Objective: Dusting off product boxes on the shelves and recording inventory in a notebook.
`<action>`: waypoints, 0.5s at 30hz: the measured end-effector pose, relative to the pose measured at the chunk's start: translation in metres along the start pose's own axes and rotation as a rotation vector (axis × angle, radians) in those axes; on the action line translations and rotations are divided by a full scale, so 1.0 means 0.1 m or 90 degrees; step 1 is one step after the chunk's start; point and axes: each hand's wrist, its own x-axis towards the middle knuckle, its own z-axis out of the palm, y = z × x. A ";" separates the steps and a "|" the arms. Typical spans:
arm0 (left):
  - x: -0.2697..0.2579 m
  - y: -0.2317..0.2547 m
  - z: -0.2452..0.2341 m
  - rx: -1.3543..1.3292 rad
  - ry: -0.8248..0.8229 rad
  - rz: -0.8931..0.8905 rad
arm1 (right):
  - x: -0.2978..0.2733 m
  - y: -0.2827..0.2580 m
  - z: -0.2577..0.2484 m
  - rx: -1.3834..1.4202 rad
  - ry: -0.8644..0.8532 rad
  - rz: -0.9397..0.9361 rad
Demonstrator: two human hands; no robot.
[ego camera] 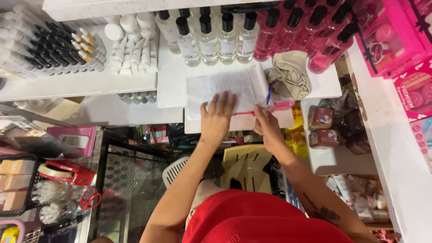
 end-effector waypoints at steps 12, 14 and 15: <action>0.31 -0.10 -1.63 -0.309 0.180 -0.095 | 0.03 -0.76 -0.26 -0.037 -0.156 -0.110; 0.46 -0.20 -2.03 -0.409 0.260 -0.090 | -0.24 -1.46 -0.14 -0.197 -0.249 -0.115; 0.52 -0.22 -2.23 -0.409 0.267 -0.085 | -0.33 -1.72 -0.09 -0.199 -0.249 -0.124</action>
